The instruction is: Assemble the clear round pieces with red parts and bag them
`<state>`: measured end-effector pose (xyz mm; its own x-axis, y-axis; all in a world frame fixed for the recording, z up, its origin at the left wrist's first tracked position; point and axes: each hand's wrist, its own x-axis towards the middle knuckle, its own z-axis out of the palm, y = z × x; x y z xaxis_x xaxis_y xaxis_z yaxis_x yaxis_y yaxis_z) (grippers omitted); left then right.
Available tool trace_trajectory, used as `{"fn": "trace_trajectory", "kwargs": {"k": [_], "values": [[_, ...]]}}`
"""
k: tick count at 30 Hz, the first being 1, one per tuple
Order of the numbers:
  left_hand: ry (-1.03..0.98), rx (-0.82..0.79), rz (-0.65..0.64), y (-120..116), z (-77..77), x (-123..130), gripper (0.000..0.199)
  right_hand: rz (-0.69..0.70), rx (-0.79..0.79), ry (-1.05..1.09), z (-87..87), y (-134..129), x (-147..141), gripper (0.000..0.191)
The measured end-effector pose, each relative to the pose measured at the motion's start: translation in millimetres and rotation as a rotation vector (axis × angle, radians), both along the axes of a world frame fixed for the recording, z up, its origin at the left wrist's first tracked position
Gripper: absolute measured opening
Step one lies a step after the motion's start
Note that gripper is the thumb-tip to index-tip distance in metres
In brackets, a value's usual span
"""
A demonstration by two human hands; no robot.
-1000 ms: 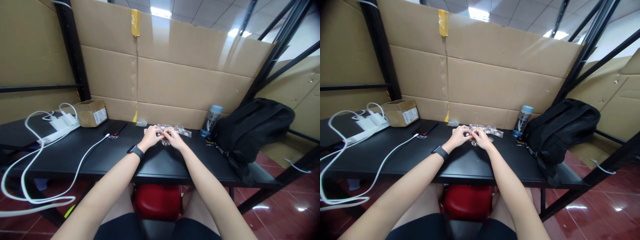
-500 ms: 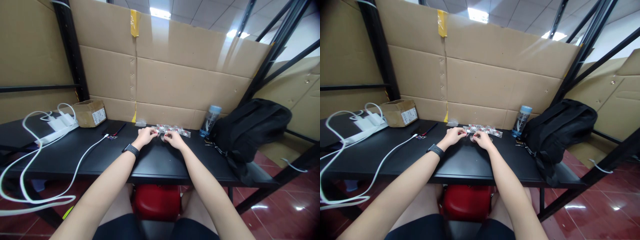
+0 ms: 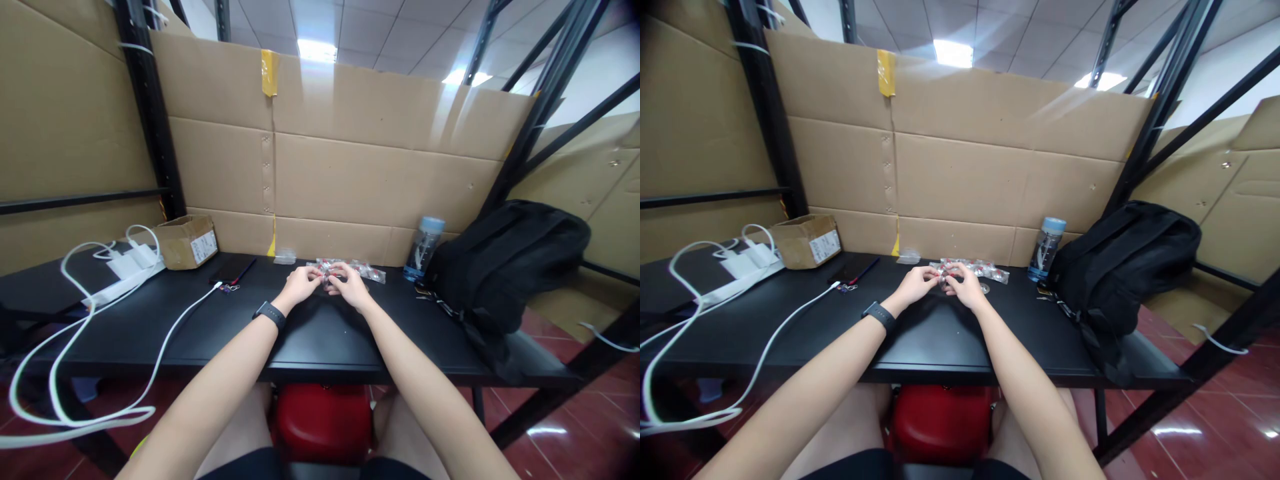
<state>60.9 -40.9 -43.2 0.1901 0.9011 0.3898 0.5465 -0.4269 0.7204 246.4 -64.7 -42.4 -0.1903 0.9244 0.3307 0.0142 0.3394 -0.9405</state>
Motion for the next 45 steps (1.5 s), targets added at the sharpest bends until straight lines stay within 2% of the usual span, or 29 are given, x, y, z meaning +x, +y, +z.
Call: {"fn": "trace_trajectory", "kwargs": {"k": [5, 8, 11, 13, 15, 19, 24, 32, 39, 45], "values": [[-0.050, -0.031, -0.024, -0.8, -2.8, 4.6, 0.020, 0.048, 0.027, -0.071, 3.7, -4.0, 4.4, 0.046], [0.015, 0.011, -0.039, -0.8, 0.9, 1.0, 0.023, 0.024, 0.085, -0.154, 1.7, -1.2, 8.0, 0.055], [0.224, 0.099, 0.123, 7.5, 7.6, -17.5, 0.022, -0.074, 0.127, -0.245, -0.2, 4.4, 13.8, 0.050], [0.424, 0.143, 0.258, 19.4, 10.9, -38.1, 0.021, -0.137, 0.153, -0.303, -0.5, 7.6, 19.0, 0.048], [0.581, 0.142, 0.321, 34.4, 12.2, -61.0, 0.025, -0.170, 0.164, -0.349, -0.7, 10.0, 23.9, 0.048], [0.829, 0.209, 0.267, 62.5, 11.5, -93.6, 0.035, -0.192, 0.152, -0.392, -3.8, 13.8, 28.5, 0.047], [0.973, 0.264, 0.261, 82.4, 10.1, -98.0, 0.026, -0.180, 0.145, -0.359, -5.4, 14.8, 28.1, 0.056], [0.955, 0.329, 0.318, 80.9, 1.7, -93.0, 0.031, -0.196, 0.140, -0.296, -0.9, 13.0, 35.3, 0.058], [0.844, 0.246, 0.360, 76.3, -1.8, -99.5, 0.027, -0.202, 0.133, -0.283, -2.6, 14.8, 40.8, 0.062], [0.772, 0.282, 0.346, 82.6, -6.0, -100.3, 0.029, -0.206, 0.134, -0.315, -4.2, 18.6, 44.4, 0.056]]}}
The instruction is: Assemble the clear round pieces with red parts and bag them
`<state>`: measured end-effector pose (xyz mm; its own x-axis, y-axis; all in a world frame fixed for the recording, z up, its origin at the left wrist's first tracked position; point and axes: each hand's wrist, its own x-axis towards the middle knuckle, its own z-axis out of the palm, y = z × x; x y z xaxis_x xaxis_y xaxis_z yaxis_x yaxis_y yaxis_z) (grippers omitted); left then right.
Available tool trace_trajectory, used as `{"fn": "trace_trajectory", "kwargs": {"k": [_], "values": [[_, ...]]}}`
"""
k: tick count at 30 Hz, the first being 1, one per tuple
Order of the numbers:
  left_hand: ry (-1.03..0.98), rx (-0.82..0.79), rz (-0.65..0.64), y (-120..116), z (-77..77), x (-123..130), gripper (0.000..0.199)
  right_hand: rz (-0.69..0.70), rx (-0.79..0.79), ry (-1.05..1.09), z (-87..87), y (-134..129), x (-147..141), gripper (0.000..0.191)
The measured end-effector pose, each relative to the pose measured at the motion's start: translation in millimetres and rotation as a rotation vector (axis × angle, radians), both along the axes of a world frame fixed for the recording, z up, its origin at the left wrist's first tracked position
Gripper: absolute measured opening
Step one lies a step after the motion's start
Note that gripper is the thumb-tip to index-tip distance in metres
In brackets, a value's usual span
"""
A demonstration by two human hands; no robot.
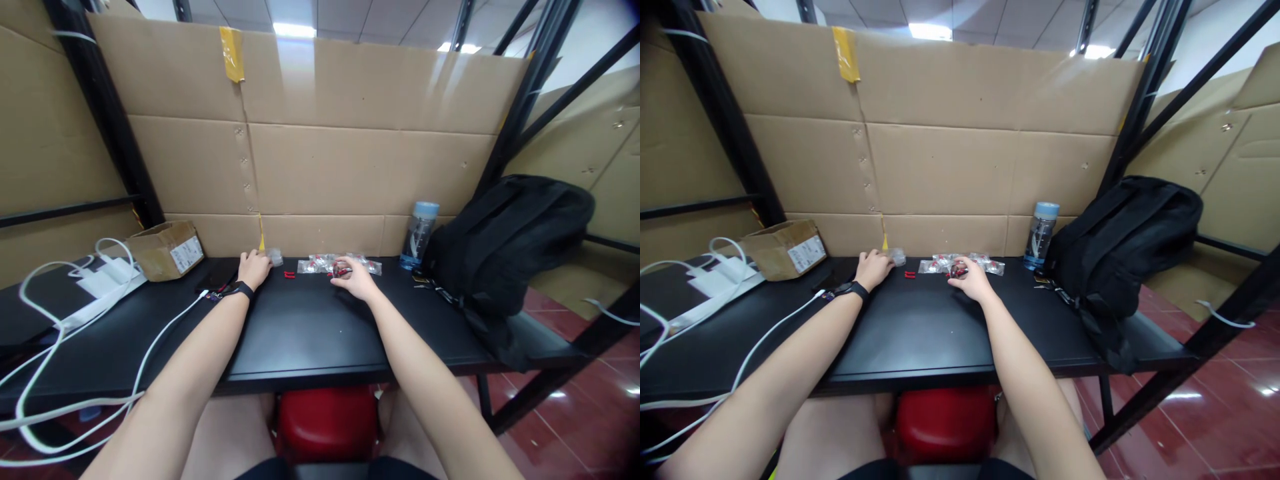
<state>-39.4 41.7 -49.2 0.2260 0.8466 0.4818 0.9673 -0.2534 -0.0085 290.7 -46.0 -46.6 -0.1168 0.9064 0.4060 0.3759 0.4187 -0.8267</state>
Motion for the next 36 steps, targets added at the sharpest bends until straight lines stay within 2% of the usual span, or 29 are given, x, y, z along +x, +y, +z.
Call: {"fn": "trace_trajectory", "kwargs": {"k": [5, 10, 12, 15, 19, 23, 25, 29, 33, 36], "values": [[-0.043, 0.105, 0.042, -7.8, 4.5, -0.5, 0.037, 0.010, 0.005, -0.050, 1.1, 0.5, 3.0, 0.050], [-0.111, 0.188, 0.100, -24.3, 23.6, 5.8, 0.038, 0.016, 0.028, -0.038, 0.2, 0.9, 5.1, 0.050], [-0.138, 0.150, 0.031, -34.2, 31.8, 15.1, 0.034, 0.013, 0.041, -0.042, 1.6, -0.1, 6.5, 0.050], [-0.102, -0.001, -0.203, -55.2, 36.4, 37.9, 0.030, 0.019, 0.030, -0.060, 5.3, -2.7, 9.8, 0.049], [-0.028, -0.173, -0.454, -86.2, 27.7, 73.8, 0.027, 0.031, 0.049, -0.074, 8.8, -5.0, 15.4, 0.047], [-0.017, -0.336, -0.604, -100.5, 17.8, 92.5, 0.031, 0.011, 0.074, -0.097, 10.3, -6.1, 18.4, 0.046], [-0.018, -0.376, -0.645, -100.5, 15.0, 93.2, 0.035, 0.047, 0.036, -0.078, 11.0, -7.1, 18.3, 0.045], [-0.029, -0.432, -0.614, -98.1, 13.4, 89.0, 0.041, 0.111, -0.046, -0.073, 11.9, -10.1, 17.4, 0.048], [-0.006, -0.484, -0.646, -101.4, 15.1, 88.0, 0.042, 0.103, -0.050, -0.194, 11.4, -11.2, 17.8, 0.048], [-0.003, -0.520, -0.623, -104.8, 15.3, 88.9, 0.040, 0.064, -0.034, -0.278, 9.9, -9.6, 18.6, 0.044]]}}
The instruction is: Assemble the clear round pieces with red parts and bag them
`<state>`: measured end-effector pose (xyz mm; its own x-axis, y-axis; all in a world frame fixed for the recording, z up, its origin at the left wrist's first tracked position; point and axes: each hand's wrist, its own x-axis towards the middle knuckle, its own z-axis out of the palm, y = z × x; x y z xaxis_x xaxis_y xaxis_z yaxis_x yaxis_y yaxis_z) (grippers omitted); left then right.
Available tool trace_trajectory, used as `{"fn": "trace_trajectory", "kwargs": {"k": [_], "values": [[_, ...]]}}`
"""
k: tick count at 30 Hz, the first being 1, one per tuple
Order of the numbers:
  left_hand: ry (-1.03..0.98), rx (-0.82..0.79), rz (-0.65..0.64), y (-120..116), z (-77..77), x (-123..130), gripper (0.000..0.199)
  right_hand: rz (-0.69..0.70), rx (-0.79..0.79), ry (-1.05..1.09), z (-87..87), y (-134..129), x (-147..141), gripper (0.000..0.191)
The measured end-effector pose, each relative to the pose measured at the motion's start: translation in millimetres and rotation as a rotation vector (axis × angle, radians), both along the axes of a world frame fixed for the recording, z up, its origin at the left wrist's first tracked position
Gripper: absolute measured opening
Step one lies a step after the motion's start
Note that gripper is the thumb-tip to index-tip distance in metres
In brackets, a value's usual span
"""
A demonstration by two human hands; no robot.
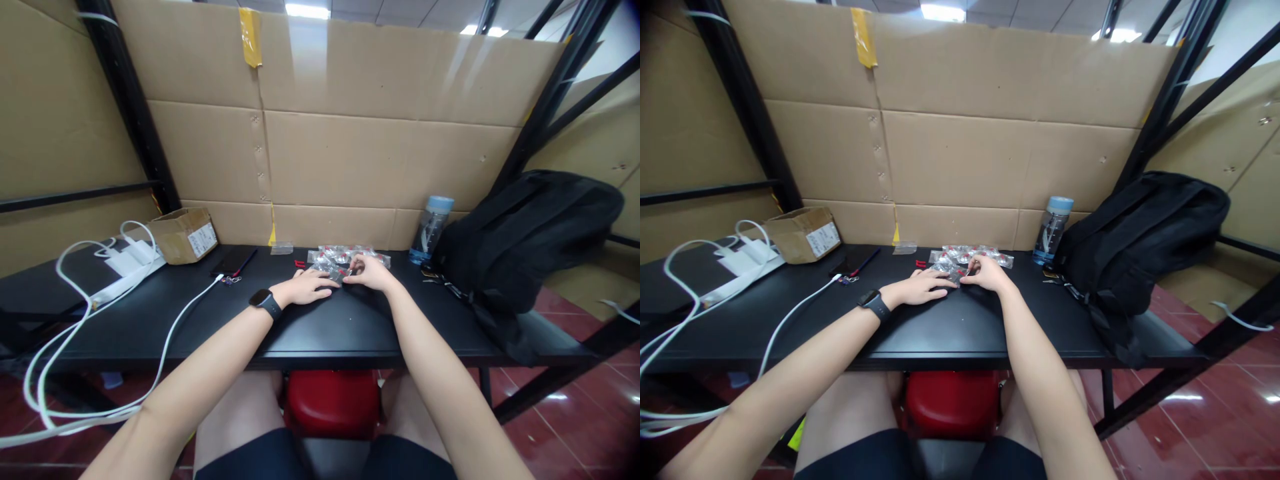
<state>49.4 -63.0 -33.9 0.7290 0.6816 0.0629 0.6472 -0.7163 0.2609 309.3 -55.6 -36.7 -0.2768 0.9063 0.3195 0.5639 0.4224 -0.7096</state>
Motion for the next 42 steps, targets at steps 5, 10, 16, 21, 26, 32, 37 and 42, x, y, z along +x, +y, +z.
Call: {"fn": "trace_trajectory", "kwargs": {"k": [5, 10, 16, 21, 26, 32, 37, 42], "values": [[-0.009, -0.016, 0.004, 0.2, -2.4, 0.6, 0.040, -0.090, 0.054, -0.123, -4.6, 3.2, -3.5, 0.036], [-0.005, 0.006, -0.013, 2.6, -3.2, 0.6, 0.039, -0.083, 0.109, -0.208, -5.4, 1.7, -11.0, 0.030], [0.019, 0.012, -0.028, 1.7, -3.1, 0.3, 0.042, -0.046, 0.079, -0.242, 0.2, 0.4, -0.3, 0.023], [0.008, 0.017, -0.048, 2.7, -4.5, 0.1, 0.042, 0.010, 0.017, -0.200, 2.5, 0.0, -2.5, 0.012], [0.012, 0.016, -0.058, 4.6, -5.2, -0.2, 0.041, 0.073, 0.060, -0.182, 2.4, -1.0, -12.7, 0.007], [0.031, 0.007, -0.070, 4.2, -2.0, 0.4, 0.041, -0.066, 0.148, -0.298, -4.6, 5.2, -19.0, 0.012], [0.036, 0.008, -0.079, 1.1, 1.4, 3.4, 0.039, -0.206, 0.270, -0.411, -6.8, 12.5, -28.0, 0.029], [0.040, 0.001, -0.062, 1.0, 2.6, 3.6, 0.035, -0.258, 0.351, -0.499, -7.8, 20.3, -36.8, 0.033]]}}
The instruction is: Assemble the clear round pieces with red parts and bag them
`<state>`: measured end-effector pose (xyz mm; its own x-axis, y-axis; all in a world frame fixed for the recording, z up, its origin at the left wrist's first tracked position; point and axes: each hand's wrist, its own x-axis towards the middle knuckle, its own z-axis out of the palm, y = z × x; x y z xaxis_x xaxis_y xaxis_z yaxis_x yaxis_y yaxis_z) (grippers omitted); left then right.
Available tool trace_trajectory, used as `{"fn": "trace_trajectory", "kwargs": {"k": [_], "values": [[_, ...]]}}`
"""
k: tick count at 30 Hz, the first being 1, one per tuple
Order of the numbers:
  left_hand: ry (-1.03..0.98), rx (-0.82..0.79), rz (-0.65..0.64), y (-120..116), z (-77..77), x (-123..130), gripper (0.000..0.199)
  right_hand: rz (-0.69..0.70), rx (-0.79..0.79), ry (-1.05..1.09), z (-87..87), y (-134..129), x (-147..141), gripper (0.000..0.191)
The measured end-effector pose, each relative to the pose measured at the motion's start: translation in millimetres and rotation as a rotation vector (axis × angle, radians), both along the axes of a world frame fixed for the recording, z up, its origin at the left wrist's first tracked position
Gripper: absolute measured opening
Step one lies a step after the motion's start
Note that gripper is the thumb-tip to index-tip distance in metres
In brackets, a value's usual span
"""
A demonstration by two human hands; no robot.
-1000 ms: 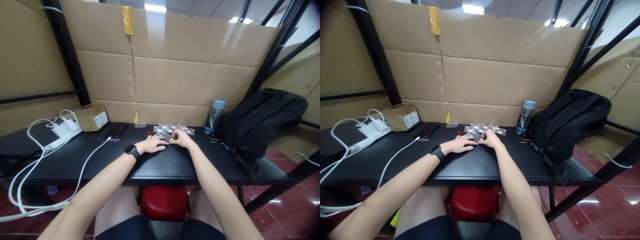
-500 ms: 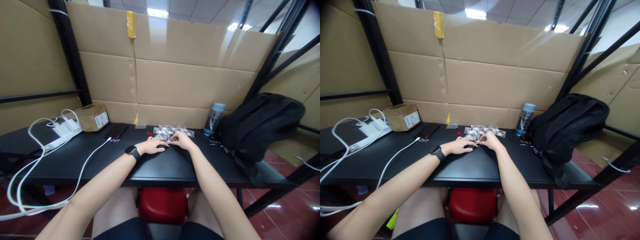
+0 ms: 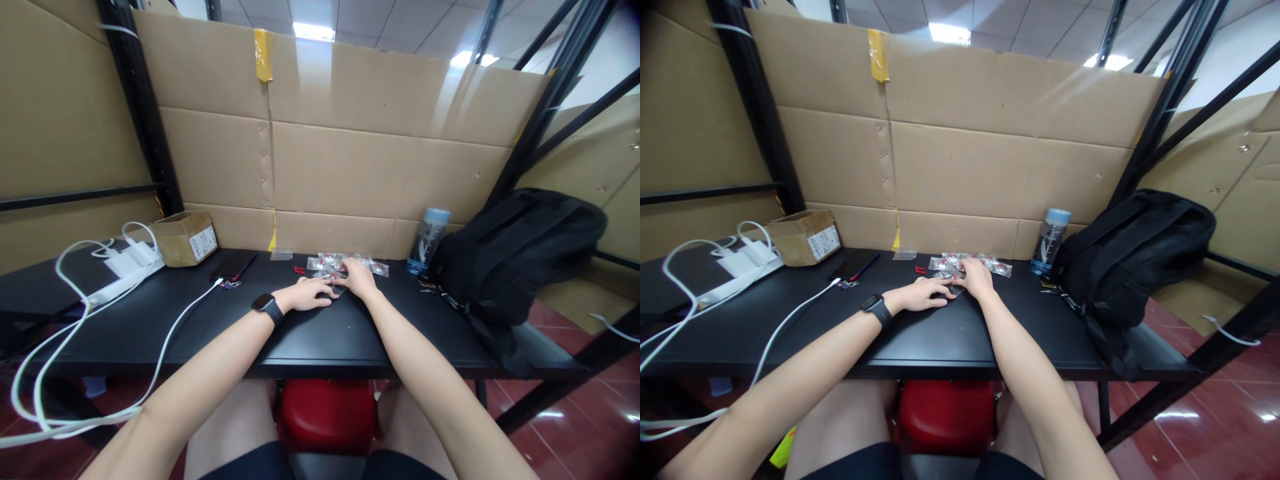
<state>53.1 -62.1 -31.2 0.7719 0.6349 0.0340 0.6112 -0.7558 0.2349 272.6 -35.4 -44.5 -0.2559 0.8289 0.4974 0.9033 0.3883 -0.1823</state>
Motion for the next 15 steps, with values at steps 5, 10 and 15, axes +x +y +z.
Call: {"fn": "trace_trajectory", "kwargs": {"k": [5, 10, 15], "values": [[0.010, 0.000, 0.006, 1.3, 0.5, -2.4, 0.035, -0.036, -0.026, -0.071, 0.7, -1.0, -5.9, 0.035], [-0.049, 0.061, 0.047, -3.7, -6.0, 3.0, 0.047, -0.020, -0.086, -0.075, 1.5, -3.5, -8.2, 0.033], [-0.012, 0.116, 0.177, -10.9, -8.8, 10.9, 0.053, -0.018, -0.083, -0.089, 2.4, -6.2, -7.7, 0.031]]}}
